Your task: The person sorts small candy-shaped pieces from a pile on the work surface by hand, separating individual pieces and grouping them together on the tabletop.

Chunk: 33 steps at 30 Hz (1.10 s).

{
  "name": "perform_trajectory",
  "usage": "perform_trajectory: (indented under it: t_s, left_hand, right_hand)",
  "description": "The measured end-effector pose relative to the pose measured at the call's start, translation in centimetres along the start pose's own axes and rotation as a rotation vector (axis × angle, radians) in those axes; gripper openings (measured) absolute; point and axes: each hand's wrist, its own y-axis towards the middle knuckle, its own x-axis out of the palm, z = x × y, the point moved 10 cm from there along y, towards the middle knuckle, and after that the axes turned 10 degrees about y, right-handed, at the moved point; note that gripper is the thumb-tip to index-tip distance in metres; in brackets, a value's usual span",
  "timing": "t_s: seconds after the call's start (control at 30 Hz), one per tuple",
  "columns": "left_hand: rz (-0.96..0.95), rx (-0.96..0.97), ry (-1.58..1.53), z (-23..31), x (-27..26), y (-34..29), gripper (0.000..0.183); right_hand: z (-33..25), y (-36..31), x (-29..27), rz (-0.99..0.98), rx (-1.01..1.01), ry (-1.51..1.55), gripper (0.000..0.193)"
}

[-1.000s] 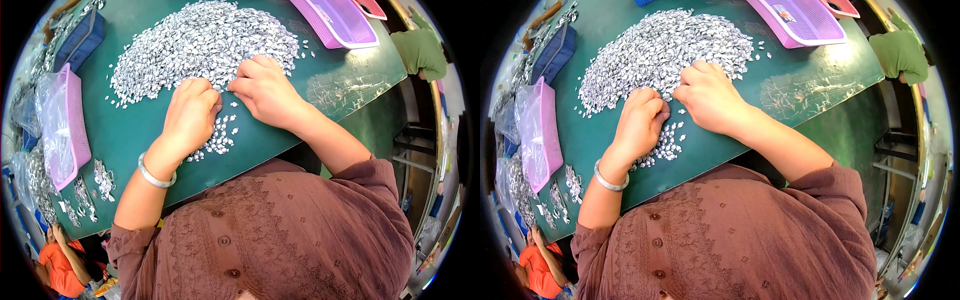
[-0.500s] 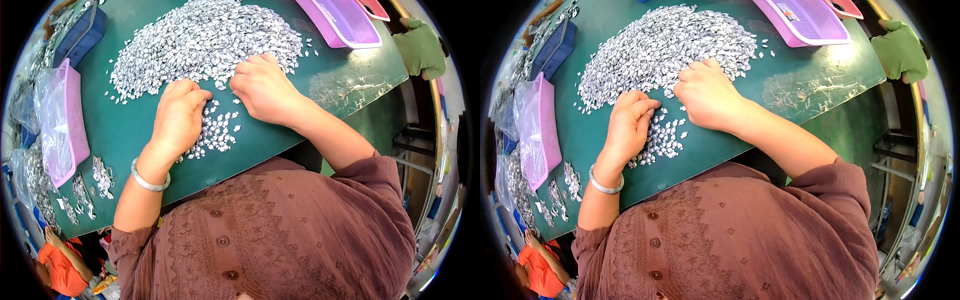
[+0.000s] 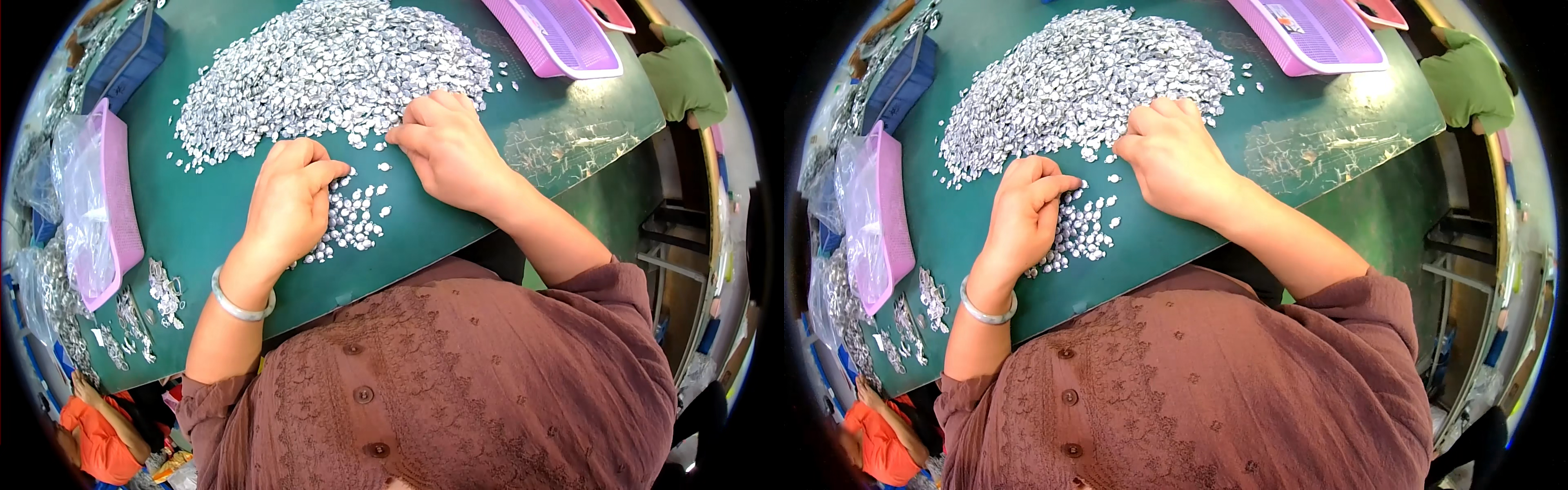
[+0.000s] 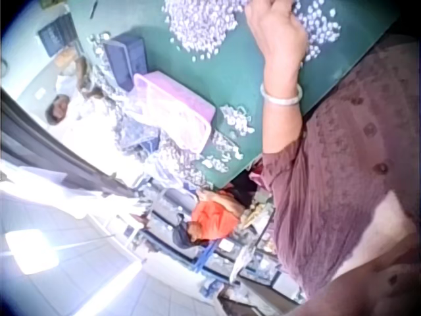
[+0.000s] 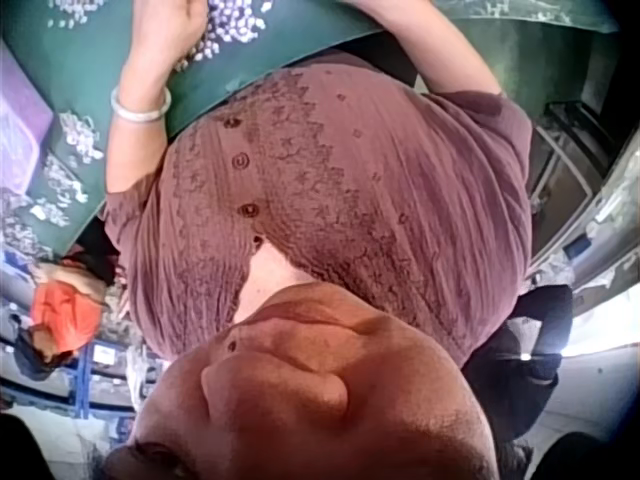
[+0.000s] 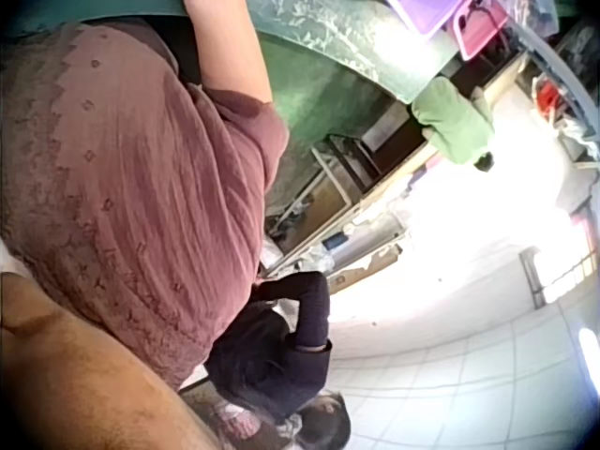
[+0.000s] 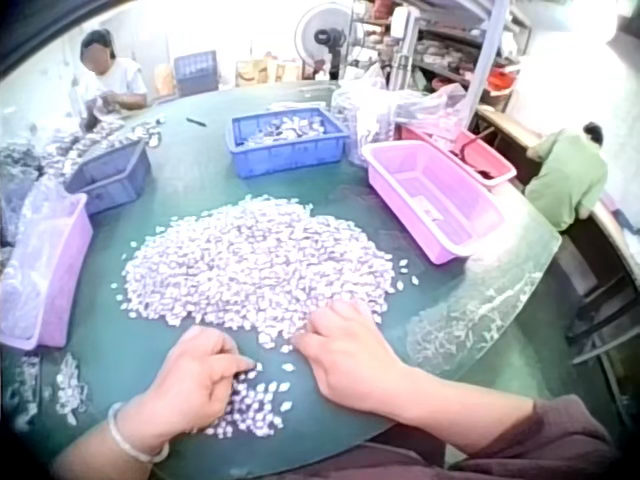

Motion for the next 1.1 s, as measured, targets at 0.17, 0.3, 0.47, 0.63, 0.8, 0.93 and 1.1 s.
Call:
perform_trajectory:
  t_s: [0.17, 0.3, 0.47, 0.63, 0.8, 0.93, 1.1]
  left_hand:
    - [-0.024, 0.037, -0.009, 0.3, 0.1, 0.1, 0.025]
    - [-0.002, 0.013, 0.019, 0.1, -0.1, 0.9, 0.027]
    - [0.059, 0.041, 0.071, 0.3, 0.1, 2.2, 0.022]
    - [0.031, 0.064, 0.097, 0.4, 0.7, 2.6, 0.018]
    - [0.035, 0.058, 0.061, 0.0, 0.8, 2.6, 0.017]
    - [0.046, 0.055, 0.064, -0.1, 0.9, 2.7, 0.014]
    - [0.074, 0.095, 0.065, 0.2, 0.5, 2.5, 0.012]
  right_hand:
    - [-0.8, -0.3, 0.4, -0.047, -0.073, -0.024, 0.015]
    - [-1.1, 0.2, 0.8, -0.110, -0.052, 0.017, 0.016]
    - [-1.1, 1.1, 2.0, -0.066, -0.077, -0.047, 0.019]
    - [-1.4, 1.0, 2.1, -0.071, -0.105, -0.055, 0.019]
    - [-1.5, 1.4, 2.4, -0.060, -0.099, -0.025, 0.014]
    - [-1.5, 1.8, 2.7, -0.027, -0.103, -0.001, 0.004]
    - [-1.6, 2.0, 3.0, -0.069, -0.092, -0.064, 0.002]
